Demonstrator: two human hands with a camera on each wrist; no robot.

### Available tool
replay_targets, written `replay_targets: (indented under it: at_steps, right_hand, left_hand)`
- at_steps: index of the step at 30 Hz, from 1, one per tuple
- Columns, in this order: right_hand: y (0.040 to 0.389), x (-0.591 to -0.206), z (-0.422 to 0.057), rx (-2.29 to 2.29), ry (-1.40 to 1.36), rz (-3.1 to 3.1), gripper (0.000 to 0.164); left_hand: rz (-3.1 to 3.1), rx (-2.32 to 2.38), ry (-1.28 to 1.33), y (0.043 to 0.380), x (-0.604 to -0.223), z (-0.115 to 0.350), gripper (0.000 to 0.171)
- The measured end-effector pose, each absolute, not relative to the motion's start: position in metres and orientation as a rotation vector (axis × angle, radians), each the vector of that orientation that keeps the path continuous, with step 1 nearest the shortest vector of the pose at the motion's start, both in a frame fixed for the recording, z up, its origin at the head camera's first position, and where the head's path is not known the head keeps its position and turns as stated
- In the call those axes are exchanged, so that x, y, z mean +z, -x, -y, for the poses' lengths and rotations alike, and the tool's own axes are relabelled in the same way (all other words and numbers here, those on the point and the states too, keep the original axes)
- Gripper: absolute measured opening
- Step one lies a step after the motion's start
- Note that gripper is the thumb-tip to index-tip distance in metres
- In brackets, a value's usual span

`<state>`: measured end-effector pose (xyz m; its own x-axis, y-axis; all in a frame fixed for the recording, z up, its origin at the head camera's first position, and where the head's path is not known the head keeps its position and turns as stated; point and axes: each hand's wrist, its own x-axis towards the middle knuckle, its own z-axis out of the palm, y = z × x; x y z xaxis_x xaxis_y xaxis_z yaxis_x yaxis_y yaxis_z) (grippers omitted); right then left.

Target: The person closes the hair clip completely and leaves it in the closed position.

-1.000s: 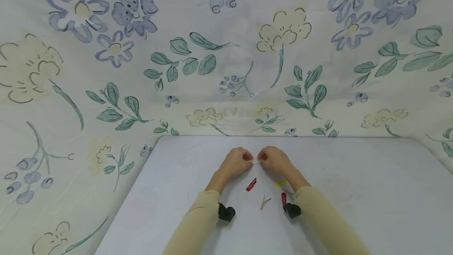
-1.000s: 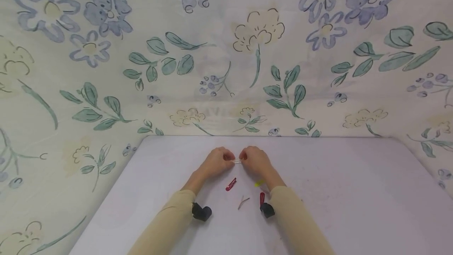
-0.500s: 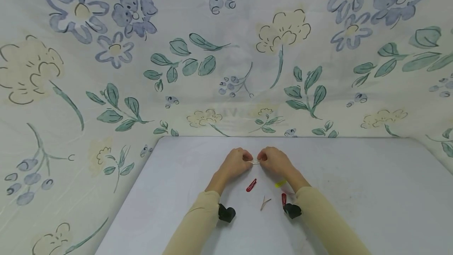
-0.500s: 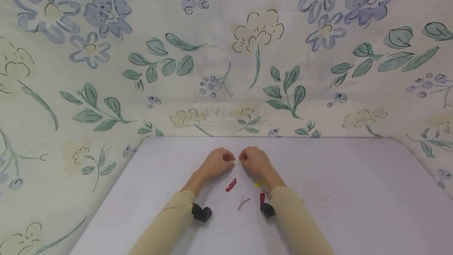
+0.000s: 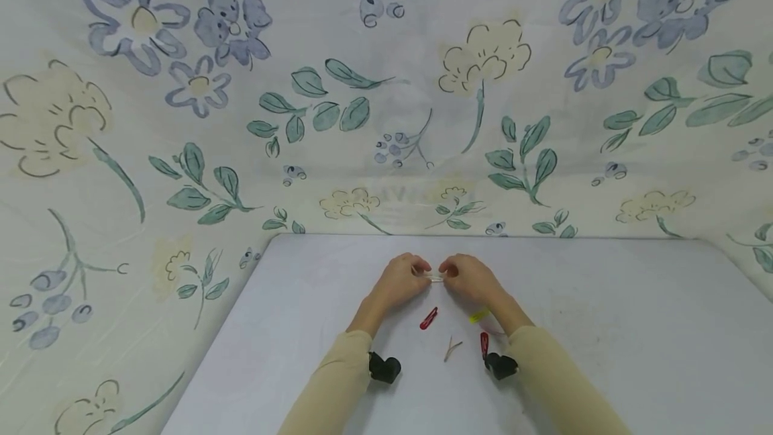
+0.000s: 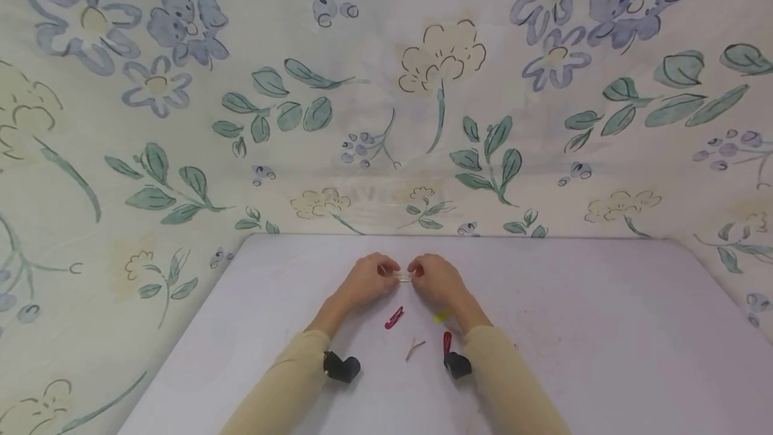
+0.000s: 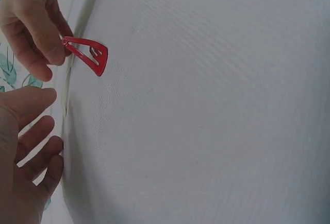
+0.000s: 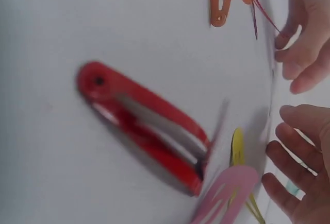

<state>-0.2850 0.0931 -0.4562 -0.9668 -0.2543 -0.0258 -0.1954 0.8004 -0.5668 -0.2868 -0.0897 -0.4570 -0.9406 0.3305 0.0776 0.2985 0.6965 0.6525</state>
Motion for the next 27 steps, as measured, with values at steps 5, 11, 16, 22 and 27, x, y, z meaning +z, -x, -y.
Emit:
replay_targets:
  at_steps: [5,11,16,22,27]
  right_hand:
    - [0.281,-0.457,-0.097,-0.995,0.343,-2.874,0.015]
    - [0.273,-0.457,-0.102,-1.146,0.341,-2.848,0.017]
    - [0.263,-0.457,-0.103,-1.194,0.347,-2.829,0.019]
    - [0.254,-0.452,-0.101,-1.215,0.428,-2.809,0.020]
    - [0.247,-0.449,-0.101,-1.233,0.482,-2.769,0.021]
  left_hand:
    - [-2.843,1.150,-0.503,0.282,-0.454,0.091,0.020]
    - [-2.804,1.237,-0.513,0.276,-0.450,0.092,0.026]
    - [-2.789,1.276,-0.520,0.266,-0.451,0.095,0.030]
    - [-2.789,1.316,-0.532,0.250,-0.453,0.103,0.033]
    - [-2.793,1.325,-0.554,0.240,-0.455,0.108,0.034]
